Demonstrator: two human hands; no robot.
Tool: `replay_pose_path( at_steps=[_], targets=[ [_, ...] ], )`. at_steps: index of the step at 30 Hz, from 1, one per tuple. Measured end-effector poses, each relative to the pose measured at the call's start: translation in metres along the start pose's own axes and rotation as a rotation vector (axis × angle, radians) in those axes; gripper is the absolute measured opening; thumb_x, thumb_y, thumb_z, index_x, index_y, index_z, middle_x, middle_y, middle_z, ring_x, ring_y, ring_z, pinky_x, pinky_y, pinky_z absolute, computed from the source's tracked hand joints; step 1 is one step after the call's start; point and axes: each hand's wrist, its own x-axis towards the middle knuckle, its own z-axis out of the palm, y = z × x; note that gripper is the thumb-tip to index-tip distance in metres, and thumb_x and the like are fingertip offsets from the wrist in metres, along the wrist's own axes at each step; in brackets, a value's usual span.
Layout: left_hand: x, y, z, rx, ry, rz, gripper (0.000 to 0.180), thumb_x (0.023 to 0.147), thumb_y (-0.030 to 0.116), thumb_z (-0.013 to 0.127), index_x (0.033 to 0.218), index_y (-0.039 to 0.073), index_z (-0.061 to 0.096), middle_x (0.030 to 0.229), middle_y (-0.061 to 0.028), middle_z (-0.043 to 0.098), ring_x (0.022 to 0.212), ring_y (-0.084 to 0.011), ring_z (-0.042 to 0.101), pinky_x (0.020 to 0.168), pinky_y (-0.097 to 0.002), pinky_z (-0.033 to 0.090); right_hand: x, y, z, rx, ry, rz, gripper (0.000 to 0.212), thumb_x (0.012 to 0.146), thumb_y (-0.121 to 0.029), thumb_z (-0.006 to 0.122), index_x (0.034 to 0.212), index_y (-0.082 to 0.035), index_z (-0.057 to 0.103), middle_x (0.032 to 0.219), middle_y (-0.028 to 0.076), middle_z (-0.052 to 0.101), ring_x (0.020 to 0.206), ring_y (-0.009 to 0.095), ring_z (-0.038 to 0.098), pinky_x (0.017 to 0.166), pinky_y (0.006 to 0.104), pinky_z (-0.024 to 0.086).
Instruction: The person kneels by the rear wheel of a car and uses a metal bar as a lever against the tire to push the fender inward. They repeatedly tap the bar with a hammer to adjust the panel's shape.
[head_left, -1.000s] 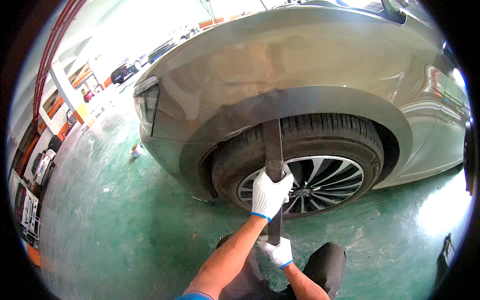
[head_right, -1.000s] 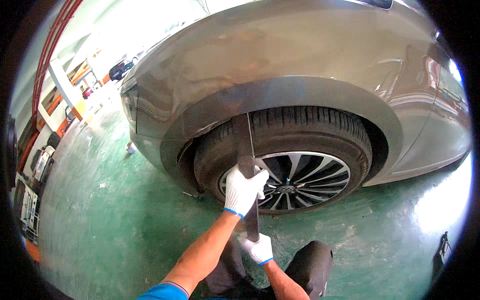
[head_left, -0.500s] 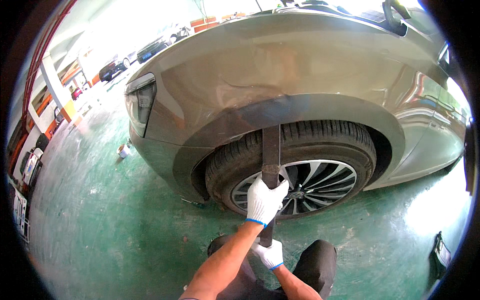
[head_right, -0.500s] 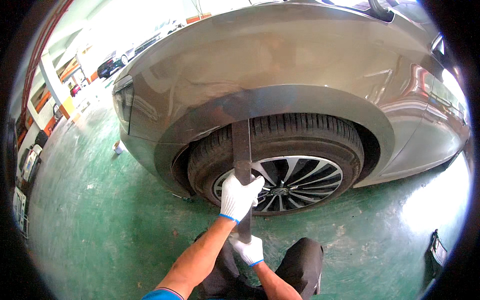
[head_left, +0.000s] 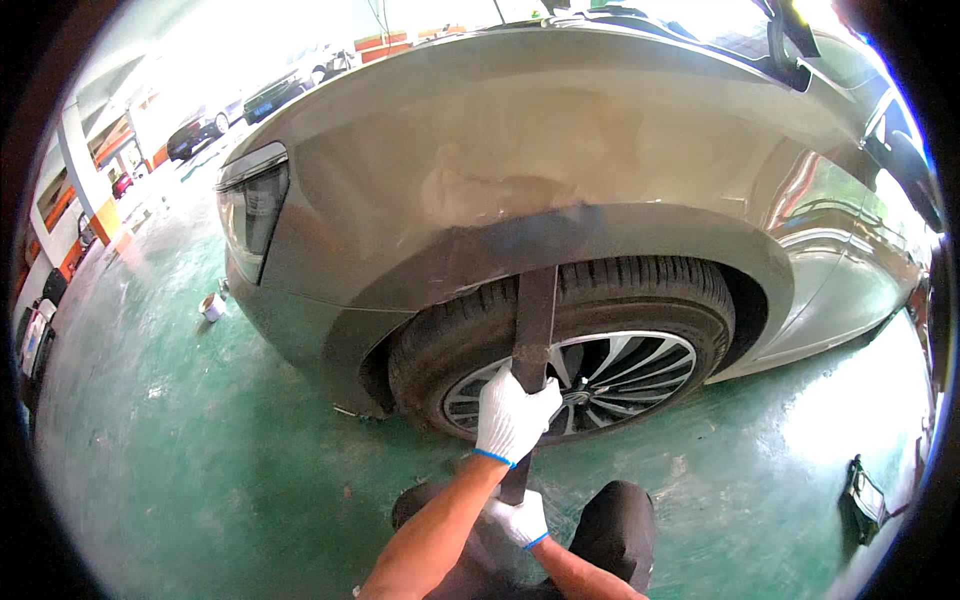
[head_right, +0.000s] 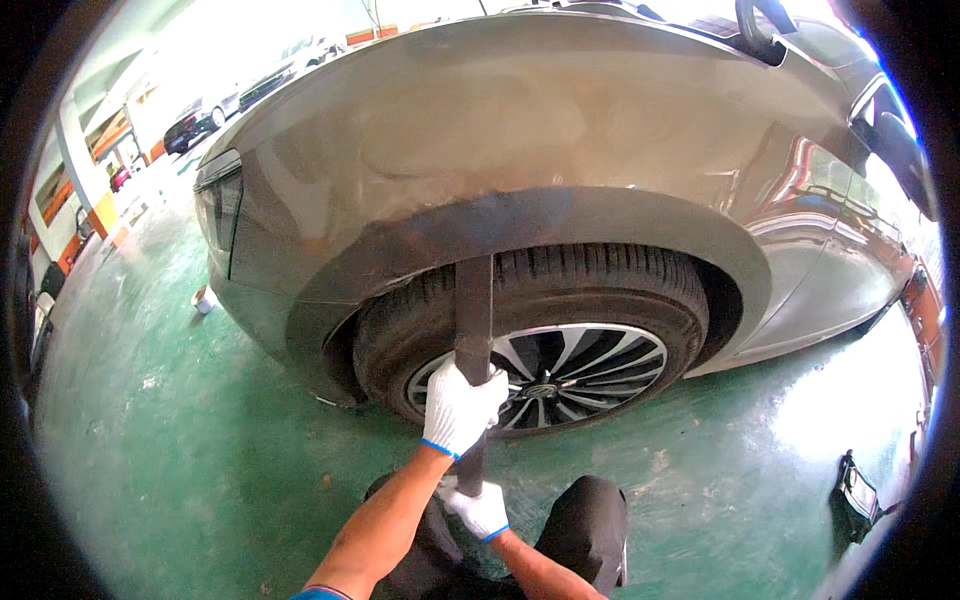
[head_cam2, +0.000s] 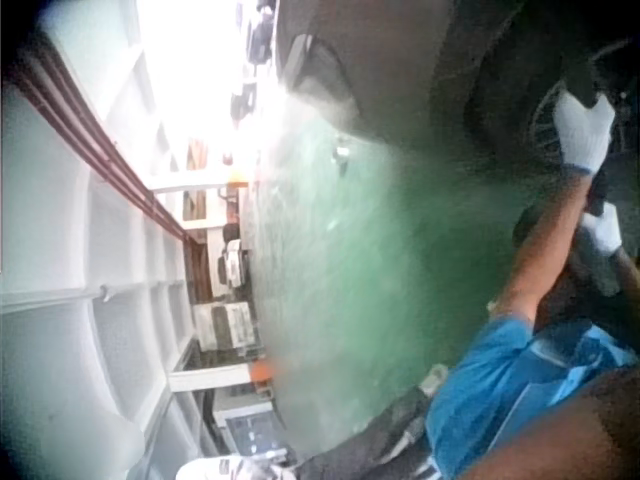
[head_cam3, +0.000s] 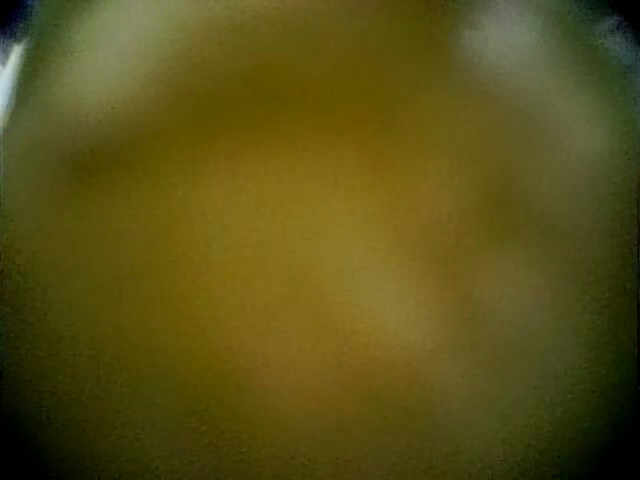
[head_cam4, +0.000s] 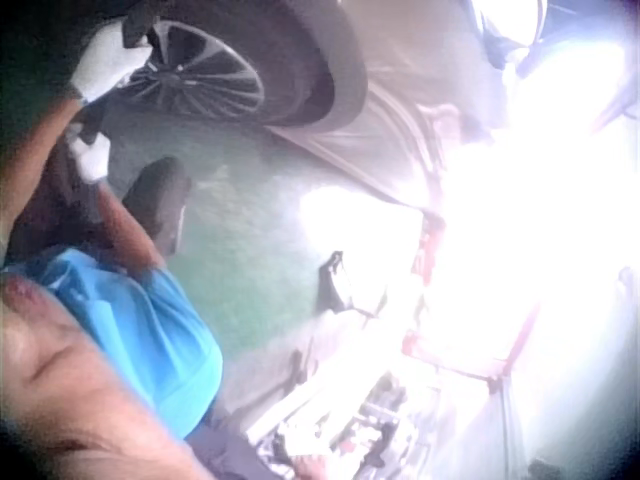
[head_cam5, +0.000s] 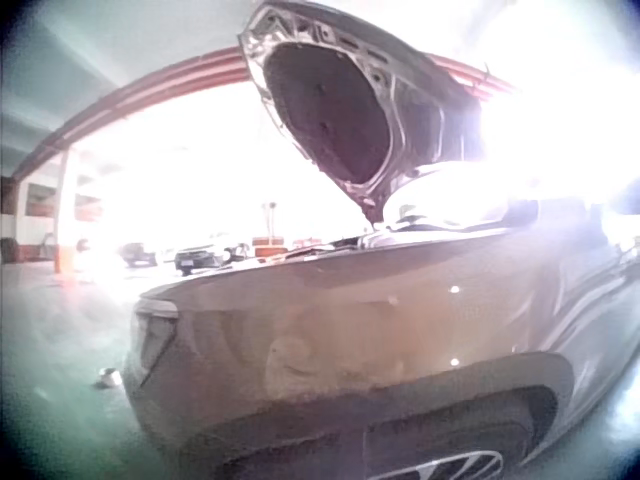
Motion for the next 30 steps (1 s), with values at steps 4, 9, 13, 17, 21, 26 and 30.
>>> replay_pose_path(
  at_steps=[4, 9, 13, 17, 21, 26, 30],
  targets=[
    [0.005, -0.005, 0.0, 0.024, -0.017, 0.042, 0.016, 0.086, 0.013, 0.073, 0.083, 0.001, 0.062, 0.063, -0.0053, 0.064, 0.049, -0.0122, 0.061, 0.046, -0.0291, 0.048, 0.007, 0.007, 0.001, -0.067, 0.038, -0.012, 0.021, 0.085, -0.017, 0.079, 0.098, -0.001, 0.077, 0.08, 0.004, 0.074, 0.071, 0.01, 0.065, 0.066, 0.0303, 0.054],
    [-0.004, -0.005, 0.003, 0.103, 0.056, -0.006, 0.027, 0.084, 0.019, 0.081, 0.083, 0.002, 0.061, 0.064, -0.0064, 0.065, 0.053, -0.0125, 0.062, 0.049, -0.03, 0.049, 0.013, 0.013, 0.002, -0.174, 0.084, -0.082, 0.02, 0.084, -0.021, 0.078, 0.085, -0.002, 0.073, 0.073, 0.007, 0.073, 0.069, 0.011, 0.068, 0.063, 0.033, 0.054],
    [-0.002, -0.01, 0.0, 0.104, 0.065, 0.004, 0.02, 0.085, 0.015, 0.077, 0.085, 0.002, 0.063, 0.064, -0.0061, 0.065, 0.052, -0.0126, 0.062, 0.05, -0.0299, 0.05, 0.019, 0.027, 0.005, -0.18, 0.084, -0.171, 0.02, 0.084, -0.022, 0.076, 0.083, -0.002, 0.071, 0.071, 0.009, 0.072, 0.068, 0.012, 0.069, 0.062, 0.0347, 0.054],
    [0.004, -0.018, -0.003, 0.129, 0.071, 0.063, 0.019, 0.084, 0.017, 0.076, 0.088, 0.001, 0.065, 0.064, -0.0109, 0.066, 0.052, -0.0184, 0.065, 0.051, -0.0335, 0.051, 0.045, 0.031, 0.004, -0.262, 0.018, -0.22, 0.02, 0.082, -0.02, 0.076, 0.083, -0.001, 0.07, 0.074, 0.012, 0.072, 0.07, 0.015, 0.071, 0.063, 0.0363, 0.054],
    [-0.002, -0.008, -0.004, 0.052, 0.039, -0.006, 0.019, 0.085, 0.018, 0.075, 0.088, 0.001, 0.065, 0.066, -0.0104, 0.068, 0.052, -0.0174, 0.066, 0.051, -0.0339, 0.051, 0.036, 0.046, 0.009, -0.203, 0.037, -0.264, 0.021, 0.082, -0.022, 0.076, 0.087, -0.002, 0.072, 0.074, 0.012, 0.072, 0.069, 0.015, 0.069, 0.063, 0.0367, 0.053],
    [-0.002, 0.021, -0.011, -0.147, -0.187, -0.139, 0.017, 0.088, 0.017, 0.075, 0.089, 0.002, 0.068, 0.066, -0.0033, 0.065, 0.053, -0.011, 0.062, 0.05, -0.0278, 0.049, 0.021, 0.04, 0.003, -0.194, 0.077, -0.111, 0.021, 0.081, -0.02, 0.077, 0.091, -0.001, 0.075, 0.074, 0.008, 0.073, 0.069, 0.013, 0.067, 0.063, 0.0339, 0.053],
    [-0.001, 0.009, -0.006, -0.242, -0.158, -0.185, 0.016, 0.088, 0.014, 0.073, 0.084, 0.002, 0.064, 0.066, -0.0043, 0.064, 0.05, -0.0112, 0.06, 0.046, -0.0289, 0.048, 0.007, 0.034, -0.001, -0.096, 0.095, -0.015, 0.02, 0.081, -0.019, 0.078, 0.091, -0.002, 0.077, 0.075, 0.004, 0.073, 0.068, 0.01, 0.065, 0.063, 0.0304, 0.053]
  ],
)
